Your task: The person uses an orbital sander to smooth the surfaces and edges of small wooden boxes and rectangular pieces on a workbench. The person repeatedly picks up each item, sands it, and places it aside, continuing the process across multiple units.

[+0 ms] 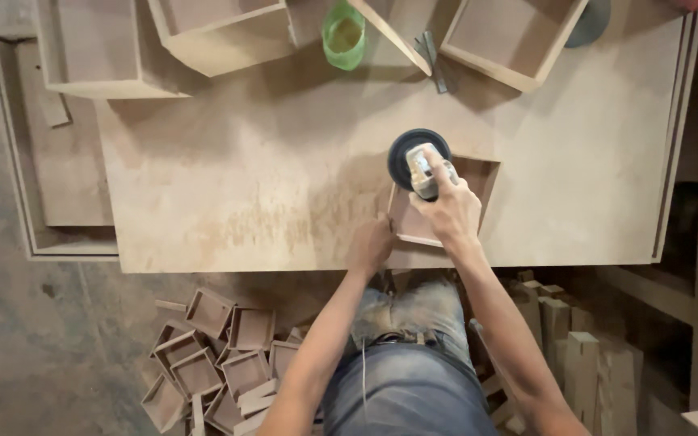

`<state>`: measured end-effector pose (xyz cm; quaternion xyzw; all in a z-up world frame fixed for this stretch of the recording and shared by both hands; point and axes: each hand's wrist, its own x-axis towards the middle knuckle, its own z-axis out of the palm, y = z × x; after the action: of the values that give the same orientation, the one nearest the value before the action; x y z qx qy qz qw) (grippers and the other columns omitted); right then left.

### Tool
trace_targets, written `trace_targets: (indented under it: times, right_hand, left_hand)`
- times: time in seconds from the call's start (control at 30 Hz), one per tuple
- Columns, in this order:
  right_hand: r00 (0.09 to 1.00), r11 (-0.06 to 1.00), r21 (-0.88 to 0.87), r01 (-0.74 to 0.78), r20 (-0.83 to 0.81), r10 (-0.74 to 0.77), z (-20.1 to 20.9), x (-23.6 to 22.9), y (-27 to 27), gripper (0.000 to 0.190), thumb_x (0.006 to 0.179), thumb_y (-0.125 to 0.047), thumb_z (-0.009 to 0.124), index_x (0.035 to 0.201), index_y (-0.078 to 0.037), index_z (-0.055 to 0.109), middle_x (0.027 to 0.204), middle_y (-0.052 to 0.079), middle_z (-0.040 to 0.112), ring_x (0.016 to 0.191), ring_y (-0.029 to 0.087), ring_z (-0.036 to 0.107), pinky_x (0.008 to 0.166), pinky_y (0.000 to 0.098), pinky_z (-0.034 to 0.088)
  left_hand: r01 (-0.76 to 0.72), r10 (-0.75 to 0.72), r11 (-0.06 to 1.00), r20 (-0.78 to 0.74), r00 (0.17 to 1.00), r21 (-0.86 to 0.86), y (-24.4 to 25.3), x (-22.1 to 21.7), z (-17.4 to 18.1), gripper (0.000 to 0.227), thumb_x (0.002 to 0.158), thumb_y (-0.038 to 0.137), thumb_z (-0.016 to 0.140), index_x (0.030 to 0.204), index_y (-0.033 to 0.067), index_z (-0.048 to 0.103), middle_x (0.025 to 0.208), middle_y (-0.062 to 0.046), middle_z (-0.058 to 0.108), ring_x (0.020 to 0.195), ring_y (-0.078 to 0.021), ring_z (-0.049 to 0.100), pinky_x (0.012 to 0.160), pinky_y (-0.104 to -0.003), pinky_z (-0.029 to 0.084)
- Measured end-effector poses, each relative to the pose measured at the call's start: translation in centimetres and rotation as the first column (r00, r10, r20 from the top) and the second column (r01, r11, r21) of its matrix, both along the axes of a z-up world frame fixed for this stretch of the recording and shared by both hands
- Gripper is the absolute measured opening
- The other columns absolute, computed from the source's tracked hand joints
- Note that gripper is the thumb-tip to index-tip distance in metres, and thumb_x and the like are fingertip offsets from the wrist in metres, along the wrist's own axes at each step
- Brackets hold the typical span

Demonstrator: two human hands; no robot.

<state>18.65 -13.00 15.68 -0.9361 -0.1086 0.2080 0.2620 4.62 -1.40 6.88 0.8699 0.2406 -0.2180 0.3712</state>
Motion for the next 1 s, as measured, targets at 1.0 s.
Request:
trace_targets:
  times: [1.0]
  right_hand:
    - [0.913,0.901,-0.145,0.409,0.048,-0.406,3.0,-7.2,-13.8,0.086,0.077,-0.029,0.087,0.153,-0.034,0.047,0.114,0.02,0.073,0.096,0.045,0.069,0.081,0.054,0.054]
  left_hand:
    - [-0.034,0.048,0.973,-0.055,0.997,0.226,-0.2,1.0,-0.7,0.047,0.093,0.041,0.068,0.113,-0.0009,0.065,0.106,-0.03,0.068,0.103,-0.0457,0.065,0.088,-0.056,0.052]
